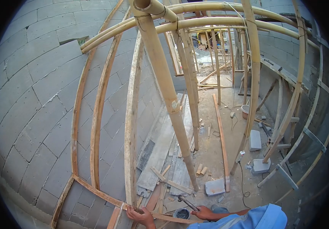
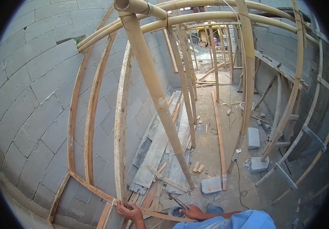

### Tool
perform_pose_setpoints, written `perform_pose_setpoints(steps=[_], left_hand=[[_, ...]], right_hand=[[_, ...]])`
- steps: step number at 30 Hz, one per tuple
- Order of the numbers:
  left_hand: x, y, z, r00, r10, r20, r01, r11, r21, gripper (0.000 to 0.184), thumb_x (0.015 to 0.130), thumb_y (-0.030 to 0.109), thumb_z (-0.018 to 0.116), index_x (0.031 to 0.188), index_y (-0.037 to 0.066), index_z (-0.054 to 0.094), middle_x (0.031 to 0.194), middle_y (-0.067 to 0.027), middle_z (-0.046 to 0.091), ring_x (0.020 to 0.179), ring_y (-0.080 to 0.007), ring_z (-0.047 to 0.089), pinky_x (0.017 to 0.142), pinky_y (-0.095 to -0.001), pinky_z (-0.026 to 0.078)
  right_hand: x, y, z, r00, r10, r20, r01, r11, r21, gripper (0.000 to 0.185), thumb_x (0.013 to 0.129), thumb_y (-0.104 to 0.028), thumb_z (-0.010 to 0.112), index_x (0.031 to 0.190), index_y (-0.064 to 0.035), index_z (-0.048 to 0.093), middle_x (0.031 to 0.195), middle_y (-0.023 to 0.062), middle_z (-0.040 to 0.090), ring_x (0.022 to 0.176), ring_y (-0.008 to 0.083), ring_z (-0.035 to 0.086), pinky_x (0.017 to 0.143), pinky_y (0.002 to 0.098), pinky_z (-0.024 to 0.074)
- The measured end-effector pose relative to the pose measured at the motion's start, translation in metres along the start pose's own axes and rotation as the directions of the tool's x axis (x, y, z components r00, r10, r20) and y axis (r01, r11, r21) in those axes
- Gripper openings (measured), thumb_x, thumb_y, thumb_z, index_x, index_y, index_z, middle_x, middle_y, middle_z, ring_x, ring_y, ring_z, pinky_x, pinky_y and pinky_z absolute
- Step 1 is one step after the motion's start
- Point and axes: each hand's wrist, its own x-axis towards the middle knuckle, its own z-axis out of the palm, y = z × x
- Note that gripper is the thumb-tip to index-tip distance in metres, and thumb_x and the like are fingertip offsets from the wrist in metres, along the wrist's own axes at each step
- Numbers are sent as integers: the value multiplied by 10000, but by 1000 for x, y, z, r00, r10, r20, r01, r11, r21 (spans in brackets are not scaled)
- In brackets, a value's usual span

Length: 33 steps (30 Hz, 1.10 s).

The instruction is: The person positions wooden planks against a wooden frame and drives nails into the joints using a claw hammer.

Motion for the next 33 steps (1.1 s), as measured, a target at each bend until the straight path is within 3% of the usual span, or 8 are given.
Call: perform_pose_setpoints(steps=[7,9,11,14,16,20,27,33], left_hand=[[32,5,1,997,26,70,-23,999,-40,629,719,109,746,1286,-24,508,1303,-216,540,1272,-416,477,1092,-536,362],[61,12,6,990,45,135,-13,974,-226,673,706,149,794,1291,-19,505,1273,-212,551,1240,-413,498,1067,-526,388],[83,10,9,976,63,206,-30,986,-161,714,682,163,823,1294,-17,503,1234,-210,553,1202,-417,508,1042,-513,403],[95,-2,19,961,57,272,-16,988,-151,768,654,219,876,1286,-16,507,1183,-210,549,1154,-426,512,995,-508,426],[98,1,25,961,125,245,-83,981,-175,770,656,248,887,1278,-12,515,1207,-213,545,1173,-430,506,995,-502,430],[98,-3,36,921,-112,372,155,984,-87,742,694,294,870,1294,25,526,1159,-203,630,1087,-429,603,932,-496,482],[99,2,32,950,-64,306,89,994,-69,603,731,297,835,1202,35,565,1077,-213,660,997,-439,639,841,-515,509],[103,5,33,955,-76,288,93,995,-47,535,742,315,818,1145,46,594,1014,-196,673,929,-425,660,764,-508,529]], right_hand=[[2,1,-3,995,-78,-56,79,997,26,635,890,-664,623,931,-33,672,758,130,641,727,264,629,691,424,472],[-5,-7,-8,1000,-9,-23,9,1000,-2,633,893,-657,617,975,-33,688,855,166,680,824,306,663,765,440,494],[-6,-9,-13,1000,16,-8,-16,999,-29,633,891,-647,622,984,-25,689,891,187,700,856,325,680,795,445,506],[11,24,6,931,-301,-207,302,953,-24,404,924,-412,638,968,-15,701,841,202,686,769,319,641,721,491,489],[13,24,1,958,-221,-183,227,974,11,422,919,-418,642,988,-5,701,894,238,693,839,374,656,769,514,482],[30,45,6,940,-293,-173,269,951,-151,452,925,-428,632,1054,0,700,986,252,699,941,392,659,827,514,487],[30,32,6,975,-149,-167,140,988,-65,513,937,-426,623,1220,1,648,1186,274,656,1115,417,608,960,505,460],[35,11,4,992,-114,57,124,971,-207,571,925,-448,635,1323,-40,603,1239,274,643,1132,370,617,995,458,462]])
